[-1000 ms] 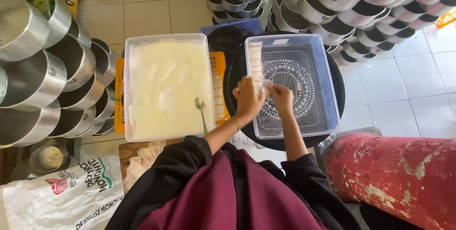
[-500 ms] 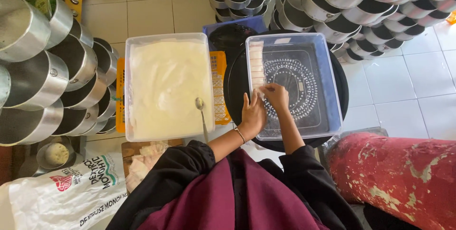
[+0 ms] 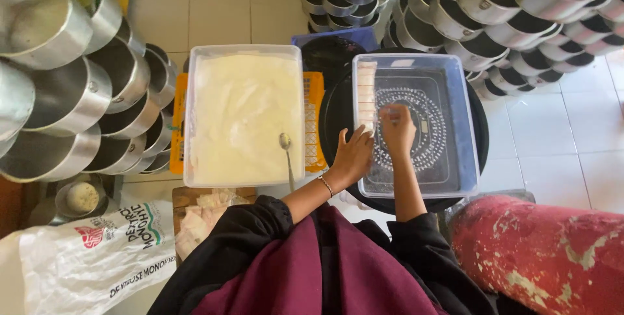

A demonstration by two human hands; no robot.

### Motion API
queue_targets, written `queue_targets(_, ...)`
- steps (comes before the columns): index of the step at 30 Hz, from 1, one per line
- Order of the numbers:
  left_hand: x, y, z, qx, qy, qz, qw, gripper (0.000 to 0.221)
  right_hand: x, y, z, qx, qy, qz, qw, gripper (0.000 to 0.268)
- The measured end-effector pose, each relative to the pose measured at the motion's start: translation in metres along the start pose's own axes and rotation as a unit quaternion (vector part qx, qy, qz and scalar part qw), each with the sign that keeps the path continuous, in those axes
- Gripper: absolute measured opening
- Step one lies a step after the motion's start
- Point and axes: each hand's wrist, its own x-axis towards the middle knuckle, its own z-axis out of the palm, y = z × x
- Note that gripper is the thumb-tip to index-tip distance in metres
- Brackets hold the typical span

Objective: The person fills small pastry squares with a white creamy substance using a spoon and then places them into a plastic container.

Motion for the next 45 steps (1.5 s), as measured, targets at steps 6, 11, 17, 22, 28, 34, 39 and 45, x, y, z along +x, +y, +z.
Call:
queue_targets(6,-0.013,-0.018,-0.036,-0.058,0.086,-0.075,0.992,0.036,-0.008,-0.109,-0.002,0.075,-0.054,-0.027,0.995,0.021)
queue_targets(11,-0.034,-0.057,-0.078,-0.054,0.199,-0.149,0.967,0.033,-0.018,-0.146,0.055,0.079,-0.133,-0.11,0.982,0.022)
queue_targets(17,-0.098,-0.119,-0.141,-0.059,0.316,-0.292,0.901,0.02,-0.064,-0.23,0.106,0.067,-0.258,-0.202,0.942,0.024)
queue_targets(22,-0.196,-0.176,-0.163,0.005,0.434,-0.368,0.822,0.024,-0.124,-0.275,0.156,0.064,-0.366,-0.24,0.897,0.023)
queue_targets(28,-0.331,-0.217,-0.152,-0.072,0.577,-0.393,0.713,0.013,-0.219,-0.315,0.194,0.07,-0.502,-0.264,0.821,0.024)
queue_targets(34,-0.423,-0.214,-0.087,0.037,0.522,-0.582,0.623,0.016,-0.309,-0.282,0.246,0.004,-0.603,-0.321,0.73,0.027)
queue_targets(39,-0.454,-0.209,-0.023,-0.046,0.472,-0.676,0.564,0.013,-0.337,-0.18,0.312,-0.06,-0.602,-0.426,0.672,0.032)
queue_targets(45,-0.453,-0.21,0.025,-0.148,0.374,-0.74,0.539,0.014,-0.325,-0.094,0.357,-0.205,-0.645,-0.367,0.639,0.044)
